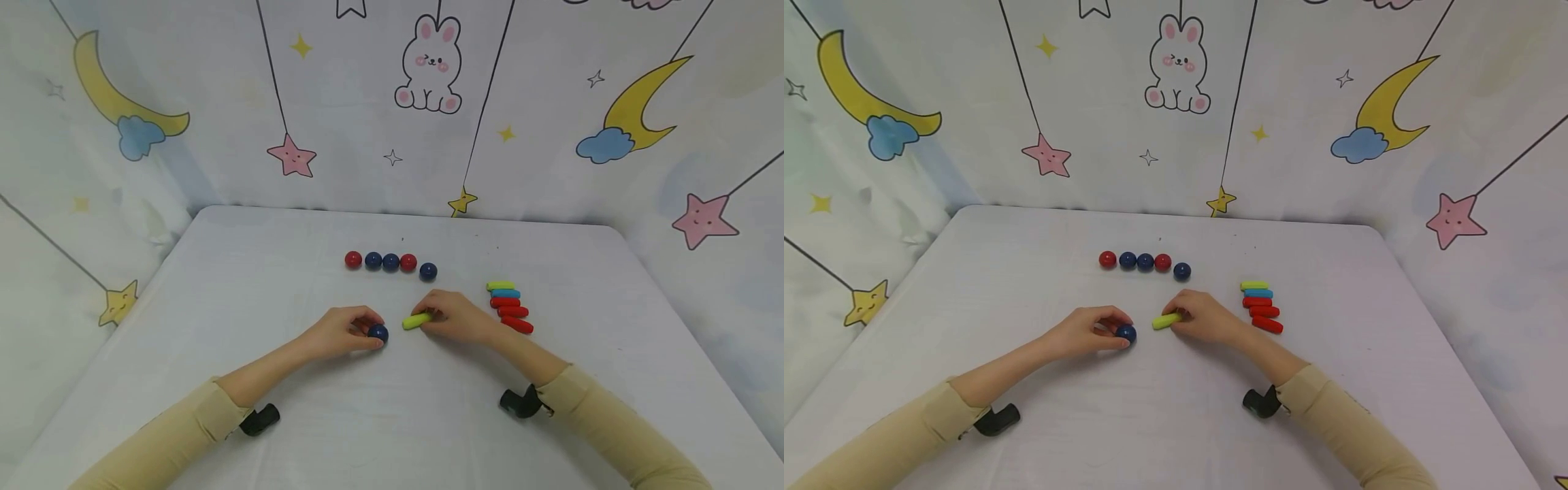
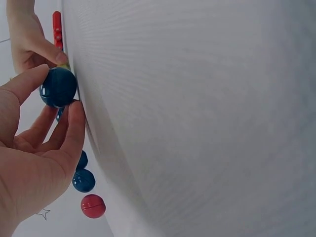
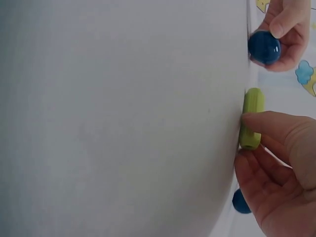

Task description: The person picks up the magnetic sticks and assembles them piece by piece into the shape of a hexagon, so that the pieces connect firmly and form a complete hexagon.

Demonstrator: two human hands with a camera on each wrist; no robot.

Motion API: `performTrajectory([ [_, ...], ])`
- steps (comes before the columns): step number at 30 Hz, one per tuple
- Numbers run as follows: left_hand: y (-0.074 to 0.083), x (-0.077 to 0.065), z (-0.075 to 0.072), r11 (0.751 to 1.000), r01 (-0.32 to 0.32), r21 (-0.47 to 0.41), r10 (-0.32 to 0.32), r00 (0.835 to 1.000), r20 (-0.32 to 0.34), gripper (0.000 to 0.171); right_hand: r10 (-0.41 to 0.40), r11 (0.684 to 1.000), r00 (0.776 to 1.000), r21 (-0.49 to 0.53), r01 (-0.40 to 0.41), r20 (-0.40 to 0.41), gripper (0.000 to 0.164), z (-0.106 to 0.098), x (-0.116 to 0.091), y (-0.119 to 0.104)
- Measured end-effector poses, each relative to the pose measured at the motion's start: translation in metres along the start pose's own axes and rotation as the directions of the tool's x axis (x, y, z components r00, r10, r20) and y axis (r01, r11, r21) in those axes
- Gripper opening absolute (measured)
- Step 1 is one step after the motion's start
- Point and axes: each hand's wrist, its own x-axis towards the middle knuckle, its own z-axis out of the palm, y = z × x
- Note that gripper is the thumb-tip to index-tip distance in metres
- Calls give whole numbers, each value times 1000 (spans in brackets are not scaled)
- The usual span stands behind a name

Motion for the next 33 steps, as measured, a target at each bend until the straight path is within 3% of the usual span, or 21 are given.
performTrajectory([
  [8, -1, 1, 1, 1000, 11, 3, -11, 1000, -3, 30, -63, 998, 998, 0, 63, 20, 23, 5, 7, -13],
  [24, 1, -1, 2, 1000, 25, -18, -26, 1000, -7, 29, -76, 996, 996, 39, 74, 42, 24, 7, 11, -25],
  [29, 2, -1, 2, 999, 45, -8, -45, 999, -15, 29, -44, 996, 999, 74, 43, 9, 25, 2, 10, -17],
  [33, 1, 0, 2, 998, 64, -6, -64, 998, -17, 30, 32, 994, 996, 110, -23, -80, 22, -5, 11, -8],
])
